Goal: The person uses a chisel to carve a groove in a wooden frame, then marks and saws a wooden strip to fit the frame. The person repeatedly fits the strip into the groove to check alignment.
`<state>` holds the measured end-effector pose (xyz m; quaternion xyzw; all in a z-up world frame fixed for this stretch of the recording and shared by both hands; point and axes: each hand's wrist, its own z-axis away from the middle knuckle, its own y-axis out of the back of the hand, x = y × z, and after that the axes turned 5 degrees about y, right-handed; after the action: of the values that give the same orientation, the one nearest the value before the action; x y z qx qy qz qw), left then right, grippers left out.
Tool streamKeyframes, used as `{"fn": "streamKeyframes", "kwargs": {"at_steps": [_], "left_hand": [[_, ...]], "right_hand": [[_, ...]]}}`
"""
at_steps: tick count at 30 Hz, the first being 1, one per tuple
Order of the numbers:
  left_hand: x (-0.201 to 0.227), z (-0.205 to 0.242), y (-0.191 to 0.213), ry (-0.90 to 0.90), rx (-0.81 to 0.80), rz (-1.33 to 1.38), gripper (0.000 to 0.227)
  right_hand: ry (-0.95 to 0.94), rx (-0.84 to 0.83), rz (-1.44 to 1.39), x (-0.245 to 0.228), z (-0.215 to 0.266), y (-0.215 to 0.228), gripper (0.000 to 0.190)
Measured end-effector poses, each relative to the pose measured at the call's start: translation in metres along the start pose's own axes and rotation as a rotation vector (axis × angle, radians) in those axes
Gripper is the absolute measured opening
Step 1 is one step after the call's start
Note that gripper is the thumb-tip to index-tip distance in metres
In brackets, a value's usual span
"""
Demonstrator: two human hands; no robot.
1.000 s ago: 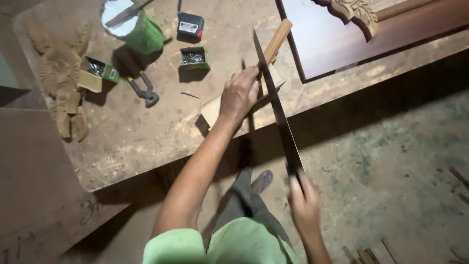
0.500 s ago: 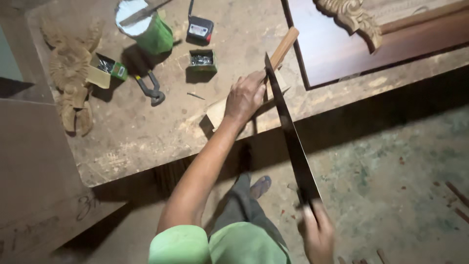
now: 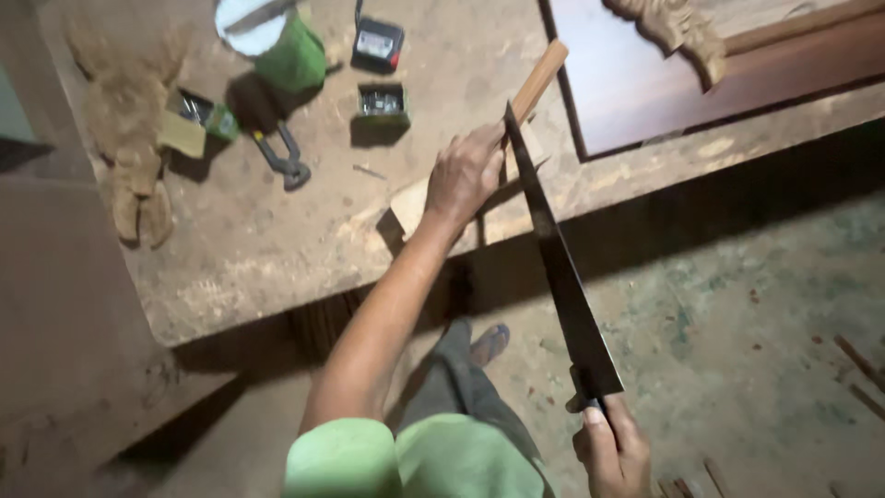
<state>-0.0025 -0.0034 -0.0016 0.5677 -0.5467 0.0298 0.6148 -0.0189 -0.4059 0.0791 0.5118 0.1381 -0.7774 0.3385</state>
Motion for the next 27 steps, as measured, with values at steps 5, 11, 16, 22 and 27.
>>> {"fn": "streamKeyframes", "kwargs": {"at_steps": [5, 11, 16, 22, 27], "left_hand": [[-0.01, 0.002, -0.011, -0.124, 0.078, -0.087, 0.036], [-0.011, -0.004, -0.011, -0.05, 0.026, -0.084, 0.039], [0.001, 0.002, -0.001, -0.025, 0.028, -0.009, 0.037], [0.002, -0.006, 0.0, -0.096, 0.027, -0.112, 0.038], [0.002, -0.015, 0.002, -0.017, -0.024, -0.07, 0.038]], "right_hand": [[0.486, 0.006, 0.092, -0.062, -0.167, -0.098, 0.045], [0.755, 0.032, 0.362, -0.048, -0.142, -0.084, 0.036], [-0.01, 0.042, 0.024, 0.007, 0.002, -0.004, 0.036], [0.308, 0.023, 0.239, -0.084, -0.207, -0.123, 0.048], [0.245, 0.038, 0.131, -0.069, -0.145, -0.096, 0.047]]}}
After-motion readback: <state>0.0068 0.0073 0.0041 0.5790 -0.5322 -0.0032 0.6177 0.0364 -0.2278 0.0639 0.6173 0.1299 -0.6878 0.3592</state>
